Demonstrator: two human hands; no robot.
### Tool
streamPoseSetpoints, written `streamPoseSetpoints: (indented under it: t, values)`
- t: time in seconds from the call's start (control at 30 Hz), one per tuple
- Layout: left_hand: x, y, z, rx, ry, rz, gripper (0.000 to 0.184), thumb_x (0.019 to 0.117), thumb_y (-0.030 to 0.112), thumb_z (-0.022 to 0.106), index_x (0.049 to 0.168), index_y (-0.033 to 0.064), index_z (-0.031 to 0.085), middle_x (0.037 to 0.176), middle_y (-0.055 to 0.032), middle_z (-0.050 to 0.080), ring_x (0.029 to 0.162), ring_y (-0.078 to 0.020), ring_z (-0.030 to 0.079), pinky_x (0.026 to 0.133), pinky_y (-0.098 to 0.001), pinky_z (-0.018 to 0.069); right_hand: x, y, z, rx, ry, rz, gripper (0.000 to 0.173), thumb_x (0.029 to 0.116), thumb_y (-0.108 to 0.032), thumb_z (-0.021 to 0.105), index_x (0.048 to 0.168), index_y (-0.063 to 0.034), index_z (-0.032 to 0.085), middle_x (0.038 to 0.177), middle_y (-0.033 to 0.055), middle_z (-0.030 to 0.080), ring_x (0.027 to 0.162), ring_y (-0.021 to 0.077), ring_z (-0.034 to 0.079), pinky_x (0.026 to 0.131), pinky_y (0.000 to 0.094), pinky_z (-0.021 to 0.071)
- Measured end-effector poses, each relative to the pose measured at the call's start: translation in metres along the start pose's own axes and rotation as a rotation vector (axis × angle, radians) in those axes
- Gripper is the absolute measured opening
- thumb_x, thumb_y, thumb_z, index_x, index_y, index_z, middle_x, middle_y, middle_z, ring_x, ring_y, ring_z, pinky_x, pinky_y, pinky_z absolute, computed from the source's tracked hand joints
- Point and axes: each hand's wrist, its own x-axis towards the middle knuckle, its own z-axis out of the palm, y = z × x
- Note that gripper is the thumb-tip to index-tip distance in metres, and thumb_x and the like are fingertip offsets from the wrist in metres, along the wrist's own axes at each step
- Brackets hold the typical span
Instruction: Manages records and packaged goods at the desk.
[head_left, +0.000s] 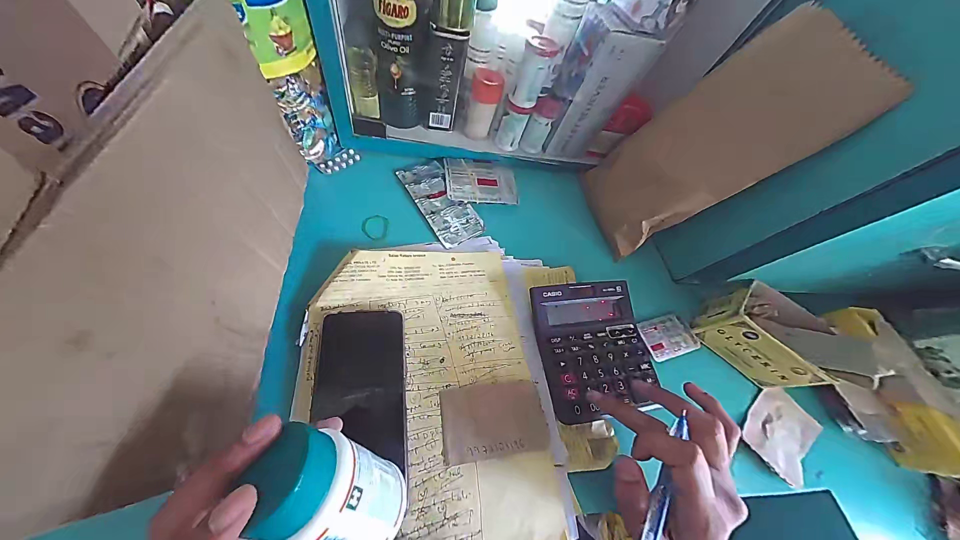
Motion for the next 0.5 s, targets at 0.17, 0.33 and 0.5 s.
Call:
streamPoseSetpoints:
  t: [0.17, 0.33, 0.5]
  values:
    - [-0.003, 0.001, 0.003, 0.013, 0.001, 0.026, 0.073, 0.0874, 0.035, 0.076, 0.151, 0.0257, 0.042, 0.156, 0.0133, 0.042, 0.14, -0.007, 0.047, 0.113, -0.0271, 0.0439, 0.0, 0.002, 0.006, -0.019, -0.049, -0.001, 0.027, 0.1075, -0.04, 0.034, 0.094, -0.0211, 0.047, 0.103, -0.0053, 0.074, 0.121, 0.0146, 0.059, 0.116, 0.039, 0.0219]
    - [-0.009, 0.0, 0.002, 0.048, -0.032, 0.004, 0.071, 0.0895, 0.035, 0.074, 0.152, 0.025, 0.041, 0.156, 0.0115, 0.042, 0.138, -0.0057, 0.048, 0.112, -0.0261, 0.0436, 0.002, 0.001, 0.006, -0.037, -0.142, 0.032, 0.031, 0.1065, -0.041, 0.033, 0.094, -0.0207, 0.052, 0.098, -0.0053, 0.073, 0.115, 0.0149, 0.058, 0.116, 0.0423, 0.0172]
    - [-0.012, -0.003, 0.001, 0.042, -0.054, 0.034, 0.073, 0.0874, 0.036, 0.077, 0.151, 0.0257, 0.042, 0.155, 0.01, 0.044, 0.136, -0.0108, 0.052, 0.108, -0.0312, 0.0492, 0.006, 0.01, -0.008, 0.047, -0.066, 0.093, 0.036, 0.1096, -0.045, 0.032, 0.092, -0.0205, 0.053, 0.099, -0.0073, 0.073, 0.116, 0.0101, 0.061, 0.118, 0.0401, 0.0235]
